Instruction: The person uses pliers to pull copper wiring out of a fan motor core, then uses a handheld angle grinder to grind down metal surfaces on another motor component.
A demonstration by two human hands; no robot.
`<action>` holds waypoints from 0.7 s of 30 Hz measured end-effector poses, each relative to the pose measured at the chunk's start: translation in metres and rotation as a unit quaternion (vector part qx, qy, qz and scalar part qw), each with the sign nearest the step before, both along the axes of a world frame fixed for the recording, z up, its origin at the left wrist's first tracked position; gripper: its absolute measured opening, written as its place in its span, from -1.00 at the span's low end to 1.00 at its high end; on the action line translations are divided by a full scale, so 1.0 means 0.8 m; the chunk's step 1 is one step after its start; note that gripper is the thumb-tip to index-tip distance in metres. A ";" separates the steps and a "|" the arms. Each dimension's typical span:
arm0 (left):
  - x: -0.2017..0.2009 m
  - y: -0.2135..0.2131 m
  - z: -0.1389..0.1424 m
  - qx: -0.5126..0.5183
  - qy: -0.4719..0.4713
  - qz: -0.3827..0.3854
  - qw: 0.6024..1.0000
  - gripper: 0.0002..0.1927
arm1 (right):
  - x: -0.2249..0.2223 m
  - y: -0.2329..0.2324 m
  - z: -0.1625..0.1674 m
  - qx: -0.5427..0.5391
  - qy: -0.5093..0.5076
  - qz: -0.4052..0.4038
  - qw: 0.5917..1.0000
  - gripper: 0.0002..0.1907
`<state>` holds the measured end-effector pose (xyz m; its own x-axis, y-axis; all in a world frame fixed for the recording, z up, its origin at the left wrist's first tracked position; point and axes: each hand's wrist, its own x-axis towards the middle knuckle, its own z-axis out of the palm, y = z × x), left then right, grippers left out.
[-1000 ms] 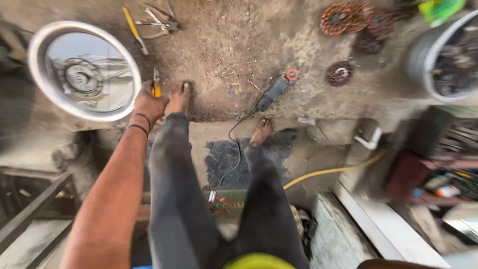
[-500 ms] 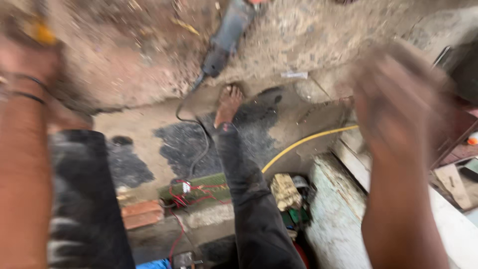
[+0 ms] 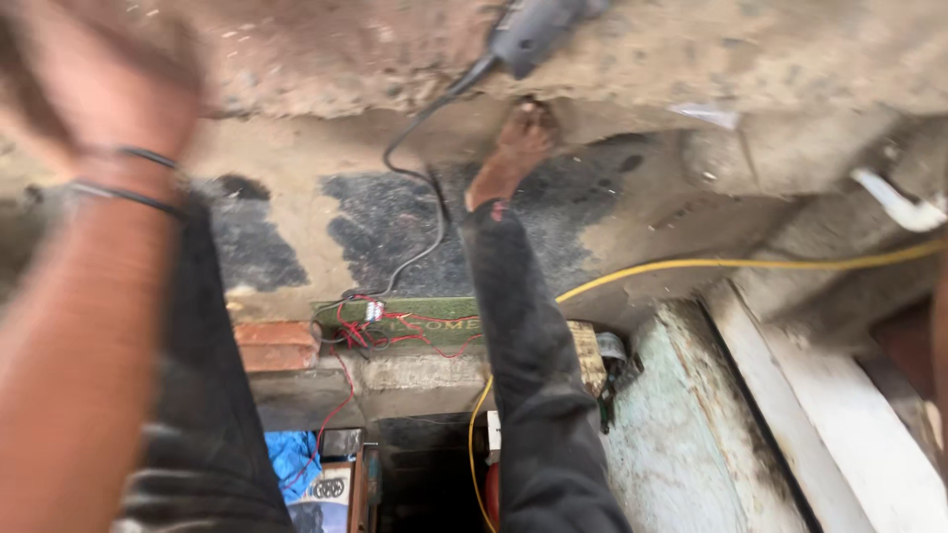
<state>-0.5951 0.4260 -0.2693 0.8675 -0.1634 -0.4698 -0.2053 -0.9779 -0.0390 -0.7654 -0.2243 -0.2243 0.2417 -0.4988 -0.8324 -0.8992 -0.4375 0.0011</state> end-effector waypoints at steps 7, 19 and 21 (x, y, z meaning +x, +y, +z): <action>-0.146 -0.088 0.074 -0.237 0.113 0.023 0.965 -0.25 | 0.026 0.029 0.030 0.013 0.019 0.085 0.996 -0.24; -0.121 -0.098 0.095 -0.258 0.255 0.248 0.898 -0.68 | 0.111 0.366 0.094 0.179 -0.243 0.427 0.852 0.30; -0.126 -0.087 0.091 -0.247 0.227 0.250 0.908 -0.69 | 0.160 0.382 0.067 0.082 -0.359 0.461 0.807 0.35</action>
